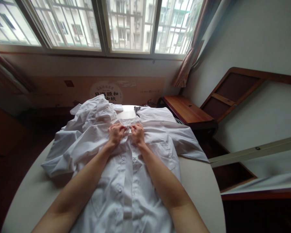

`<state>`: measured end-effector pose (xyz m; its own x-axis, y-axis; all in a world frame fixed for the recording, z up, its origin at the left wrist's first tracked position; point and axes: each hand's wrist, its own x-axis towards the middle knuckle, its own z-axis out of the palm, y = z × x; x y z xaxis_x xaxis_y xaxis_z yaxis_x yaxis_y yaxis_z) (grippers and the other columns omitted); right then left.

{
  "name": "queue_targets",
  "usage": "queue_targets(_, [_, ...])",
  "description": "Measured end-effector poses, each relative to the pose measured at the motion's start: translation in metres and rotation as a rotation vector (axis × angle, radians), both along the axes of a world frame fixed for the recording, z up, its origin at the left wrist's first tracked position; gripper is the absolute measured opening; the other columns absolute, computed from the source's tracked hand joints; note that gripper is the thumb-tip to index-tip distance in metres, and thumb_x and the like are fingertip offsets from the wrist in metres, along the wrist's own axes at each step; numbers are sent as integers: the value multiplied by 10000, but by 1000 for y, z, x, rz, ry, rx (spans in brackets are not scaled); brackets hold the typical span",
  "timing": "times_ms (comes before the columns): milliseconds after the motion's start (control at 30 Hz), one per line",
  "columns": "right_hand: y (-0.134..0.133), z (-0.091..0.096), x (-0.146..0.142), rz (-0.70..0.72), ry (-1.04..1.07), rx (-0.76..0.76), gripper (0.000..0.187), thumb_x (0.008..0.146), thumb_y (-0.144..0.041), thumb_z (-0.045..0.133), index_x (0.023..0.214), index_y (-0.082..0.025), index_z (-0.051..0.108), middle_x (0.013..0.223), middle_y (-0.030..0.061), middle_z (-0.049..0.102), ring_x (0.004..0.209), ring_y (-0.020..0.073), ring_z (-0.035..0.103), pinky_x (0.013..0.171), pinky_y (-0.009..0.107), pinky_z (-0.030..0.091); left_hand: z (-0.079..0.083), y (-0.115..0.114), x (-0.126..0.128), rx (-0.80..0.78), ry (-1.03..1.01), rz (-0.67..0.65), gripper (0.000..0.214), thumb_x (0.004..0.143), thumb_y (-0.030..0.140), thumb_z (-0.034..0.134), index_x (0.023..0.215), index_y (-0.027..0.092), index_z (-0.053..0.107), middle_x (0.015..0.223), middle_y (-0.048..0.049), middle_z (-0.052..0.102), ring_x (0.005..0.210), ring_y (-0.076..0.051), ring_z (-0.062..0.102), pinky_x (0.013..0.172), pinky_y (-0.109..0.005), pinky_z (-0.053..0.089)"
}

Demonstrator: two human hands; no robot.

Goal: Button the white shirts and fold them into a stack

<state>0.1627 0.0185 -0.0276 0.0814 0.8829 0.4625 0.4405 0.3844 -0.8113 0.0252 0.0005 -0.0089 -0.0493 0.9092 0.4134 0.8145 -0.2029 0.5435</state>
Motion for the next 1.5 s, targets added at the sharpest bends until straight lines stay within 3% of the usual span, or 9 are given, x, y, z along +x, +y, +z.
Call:
queue_targets(533, [-10, 11, -2, 28, -188, 127, 207, 853, -261, 524, 824, -188, 715, 882, 83, 658, 886, 223, 570, 887, 362, 406, 7, -13, 4, 240, 119, 39, 167, 863, 261, 559, 795, 236, 711, 1165, -52, 623, 1150, -282, 435, 1056, -510, 182])
queue_targets(733, [-7, 16, 0, 196, 79, -10, 278, 867, -326, 482, 771, -192, 705, 834, 56, 693, 813, 200, 612, 785, 325, 452, 7, -15, 4, 289, 102, 42, 182, 874, 255, 546, 793, 245, 708, 1171, -54, 616, 1160, -278, 429, 1058, -515, 191])
queue_targets(833, [-5, 18, 1, 246, 189, -88, 218, 808, -340, 547, 794, -179, 693, 806, 42, 697, 760, 183, 619, 726, 299, 464, 6, -14, 3, 305, 102, 25, 169, 870, 249, 553, 808, 252, 711, 1177, -48, 614, 1158, -279, 428, 1057, -513, 197])
queue_targets(1033, [-6, 20, 1, 278, 244, -135, 182, 721, -326, 633, 776, -161, 689, 753, 33, 691, 692, 167, 607, 678, 288, 466, 7, -15, 3, 340, 78, -1, 148, 865, 269, 569, 829, 267, 713, 1157, -40, 614, 1139, -262, 437, 1064, -493, 205])
queue_targets(1167, [-9, 14, -4, 220, 223, -114, 202, 707, -352, 665, 757, -159, 693, 745, 36, 689, 661, 167, 597, 644, 285, 471, 10, -16, 3, 348, 72, -25, 147, 864, 279, 569, 821, 277, 710, 1124, -37, 619, 1126, -250, 443, 1072, -474, 201])
queue_targets(1333, [-14, 14, -10, 184, 283, -87, 206, 758, -338, 616, 857, -171, 685, 834, 47, 703, 743, 179, 637, 699, 294, 502, 9, -15, 3, 272, 0, 35, 172, 871, 290, 547, 849, 252, 713, 1080, -63, 622, 1109, -248, 458, 1040, -445, 249])
queue_targets(1500, [-14, 17, -11, 249, 259, -152, 238, 696, -252, 615, 916, -162, 636, 865, 42, 682, 765, 167, 633, 720, 291, 507, 3, -10, 3, 194, 1, 28, 175, 864, 267, 546, 884, 242, 718, 1074, -62, 634, 1081, -254, 470, 1017, -452, 267])
